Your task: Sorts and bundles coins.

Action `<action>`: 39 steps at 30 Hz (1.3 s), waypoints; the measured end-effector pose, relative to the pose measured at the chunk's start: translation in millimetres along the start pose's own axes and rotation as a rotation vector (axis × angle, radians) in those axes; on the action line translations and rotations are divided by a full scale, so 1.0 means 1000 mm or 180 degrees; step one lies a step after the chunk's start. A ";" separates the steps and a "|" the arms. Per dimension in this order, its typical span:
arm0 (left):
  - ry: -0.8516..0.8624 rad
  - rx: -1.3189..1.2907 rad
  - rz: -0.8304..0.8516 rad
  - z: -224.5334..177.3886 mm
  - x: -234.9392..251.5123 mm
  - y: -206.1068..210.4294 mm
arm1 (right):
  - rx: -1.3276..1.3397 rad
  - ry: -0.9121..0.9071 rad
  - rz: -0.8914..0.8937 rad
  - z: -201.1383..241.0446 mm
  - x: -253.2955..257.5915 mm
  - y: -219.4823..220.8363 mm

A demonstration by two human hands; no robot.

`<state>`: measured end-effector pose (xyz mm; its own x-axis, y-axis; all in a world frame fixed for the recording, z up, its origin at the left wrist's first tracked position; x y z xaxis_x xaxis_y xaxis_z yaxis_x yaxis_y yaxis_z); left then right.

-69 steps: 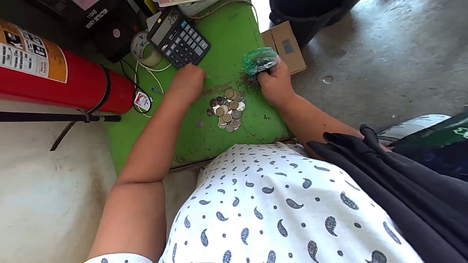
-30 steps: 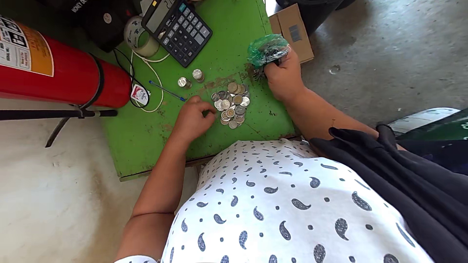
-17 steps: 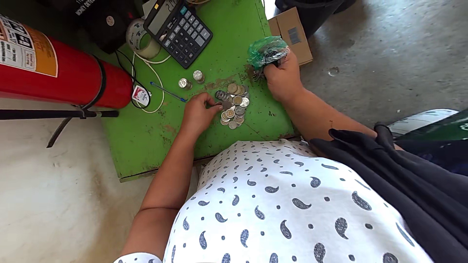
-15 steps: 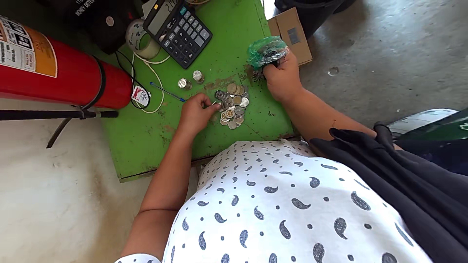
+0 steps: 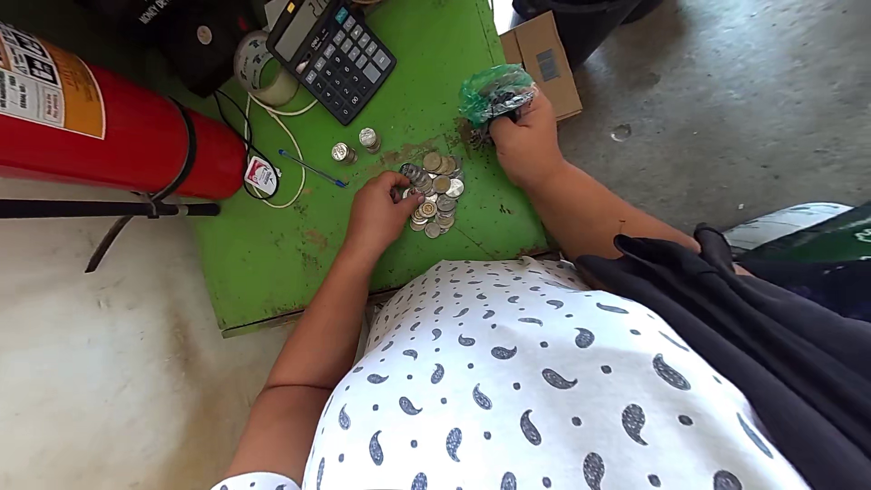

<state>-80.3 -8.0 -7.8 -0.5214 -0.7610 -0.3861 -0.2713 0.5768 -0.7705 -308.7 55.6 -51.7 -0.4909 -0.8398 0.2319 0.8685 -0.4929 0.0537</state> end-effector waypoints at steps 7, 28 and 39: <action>0.0024 -0.1480 0.0235 0.013 0.001 -0.006 | -0.0028 0.0029 -0.0037 0.001 -0.001 0.000; 0.0023 -0.1861 0.0268 0.016 -0.001 -0.008 | -0.0038 -0.0010 -0.0046 0.001 0.000 0.000; 0.0126 -0.0035 0.0179 -0.005 -0.011 0.006 | 0.0020 0.0032 -0.0021 0.002 0.000 0.000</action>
<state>-80.5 5.9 -5.4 -0.5677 -0.7151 -0.4079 -0.2495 0.6216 -0.7425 -308.3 55.7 -50.0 -0.4972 -0.8388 0.2217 0.8656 -0.4969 0.0612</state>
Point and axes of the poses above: each hand's wrist, its own x-axis towards the middle knuckle, its own y-axis out of the palm, z = x × y, the point moved 4 cm from there along x, towards the middle knuckle, and after that the axes turned 5 degrees about x, right-handed, at the moved point
